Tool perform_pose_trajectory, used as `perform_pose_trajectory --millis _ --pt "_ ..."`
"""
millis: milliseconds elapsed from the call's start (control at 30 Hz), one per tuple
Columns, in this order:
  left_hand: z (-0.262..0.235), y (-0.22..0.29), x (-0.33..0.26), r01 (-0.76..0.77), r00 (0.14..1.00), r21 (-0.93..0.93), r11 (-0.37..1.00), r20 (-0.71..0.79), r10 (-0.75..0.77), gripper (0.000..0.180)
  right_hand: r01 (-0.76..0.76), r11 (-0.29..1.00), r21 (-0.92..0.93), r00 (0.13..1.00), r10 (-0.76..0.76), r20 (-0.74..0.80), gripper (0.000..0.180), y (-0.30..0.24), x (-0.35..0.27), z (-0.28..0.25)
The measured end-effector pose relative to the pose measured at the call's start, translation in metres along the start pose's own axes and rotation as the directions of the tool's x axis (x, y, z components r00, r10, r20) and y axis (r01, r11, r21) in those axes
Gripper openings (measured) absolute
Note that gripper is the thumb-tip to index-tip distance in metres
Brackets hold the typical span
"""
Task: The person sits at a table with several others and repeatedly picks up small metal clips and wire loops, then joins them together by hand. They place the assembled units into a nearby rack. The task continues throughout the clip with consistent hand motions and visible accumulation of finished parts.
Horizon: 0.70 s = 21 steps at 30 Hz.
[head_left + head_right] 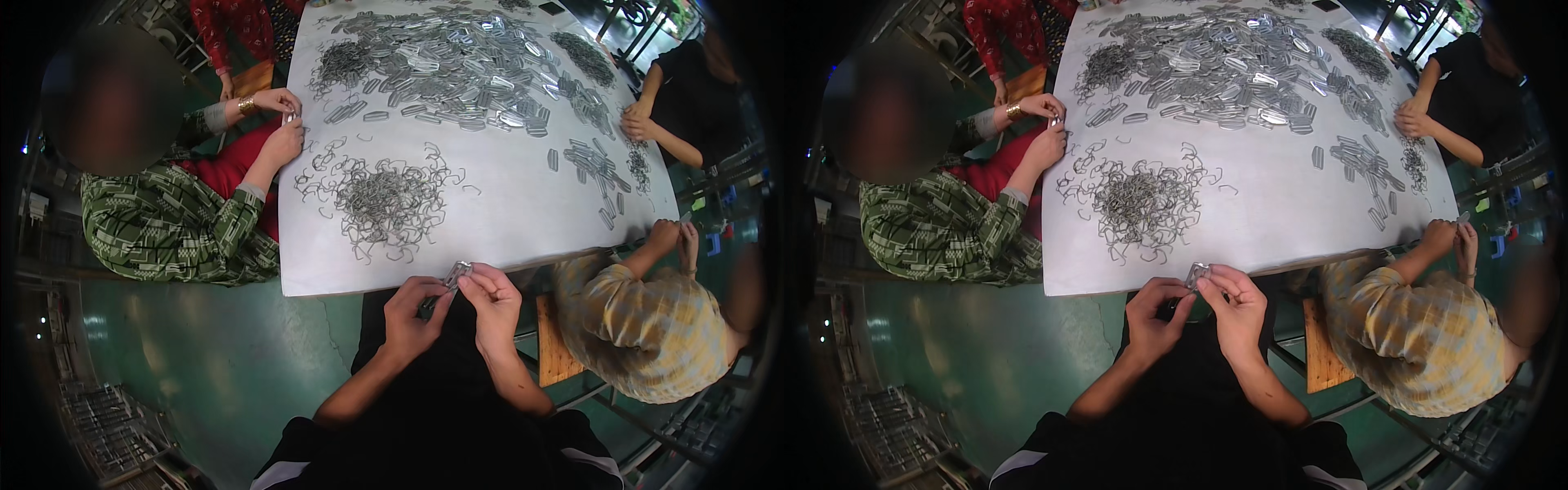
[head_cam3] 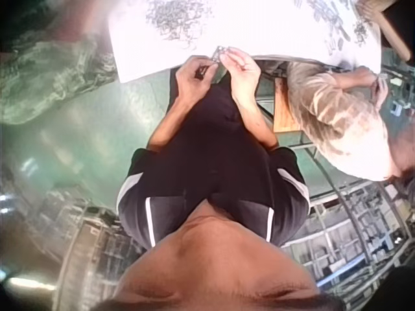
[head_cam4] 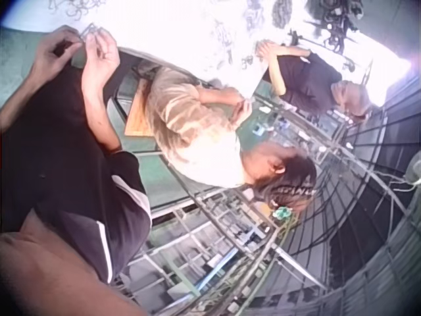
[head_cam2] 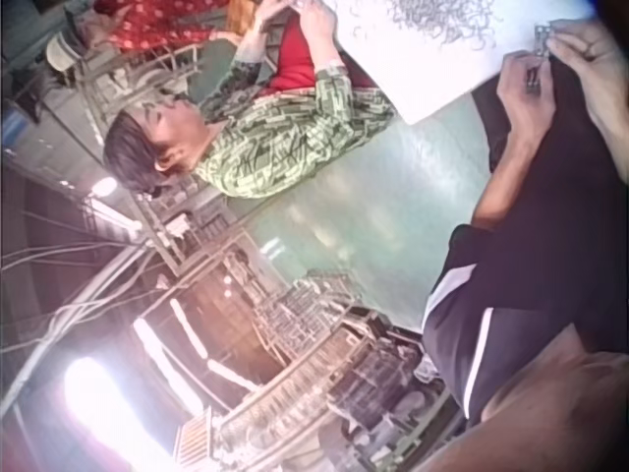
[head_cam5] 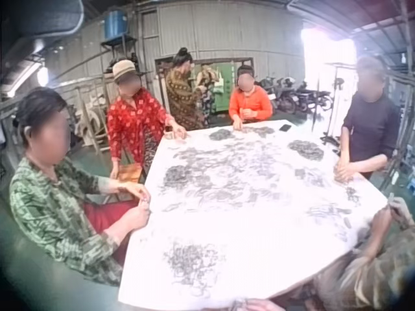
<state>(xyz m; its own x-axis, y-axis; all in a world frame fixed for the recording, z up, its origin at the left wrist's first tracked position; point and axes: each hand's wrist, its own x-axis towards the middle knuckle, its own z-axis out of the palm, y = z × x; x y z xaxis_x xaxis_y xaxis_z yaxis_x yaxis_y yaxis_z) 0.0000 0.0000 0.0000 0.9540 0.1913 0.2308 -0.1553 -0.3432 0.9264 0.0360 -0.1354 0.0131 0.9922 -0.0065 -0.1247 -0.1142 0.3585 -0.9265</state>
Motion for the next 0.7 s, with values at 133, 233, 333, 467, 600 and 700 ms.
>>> perform_pose_trajectory --millis 133,233,333,467,600,700 --pt "-0.003 0.002 0.001 -0.023 0.999 -0.04 0.999 0.03 0.024 0.024 0.144 0.97 -0.197 0.989 -0.136 0.056 0.021 -0.004 -0.007 -0.003" --pt "-0.019 -0.002 0.011 -0.108 0.994 -0.019 0.994 -0.003 0.108 0.023 0.235 0.959 -0.158 0.971 -0.224 0.084 0.019 -0.013 -0.007 0.001" --pt "-0.038 -0.026 0.053 -0.104 0.984 0.198 0.975 -0.123 0.13 0.016 0.28 0.949 -0.144 0.959 -0.269 0.091 0.019 -0.019 -0.007 -0.001" --pt "-0.057 -0.082 0.134 -0.055 0.997 0.531 0.846 -0.024 0.08 0.016 0.299 0.936 -0.189 0.953 -0.281 0.115 0.018 -0.018 -0.009 -0.007" --pt "-0.059 -0.101 0.179 -0.28 0.959 0.651 0.705 0.162 0.231 0.019 0.309 0.926 -0.216 0.95 -0.29 0.119 0.018 -0.017 -0.013 -0.015" --pt "-0.063 -0.104 0.198 -0.283 0.956 0.695 0.661 0.263 0.133 0.016 0.273 0.941 -0.202 0.961 -0.257 0.101 0.017 -0.015 -0.017 -0.017"
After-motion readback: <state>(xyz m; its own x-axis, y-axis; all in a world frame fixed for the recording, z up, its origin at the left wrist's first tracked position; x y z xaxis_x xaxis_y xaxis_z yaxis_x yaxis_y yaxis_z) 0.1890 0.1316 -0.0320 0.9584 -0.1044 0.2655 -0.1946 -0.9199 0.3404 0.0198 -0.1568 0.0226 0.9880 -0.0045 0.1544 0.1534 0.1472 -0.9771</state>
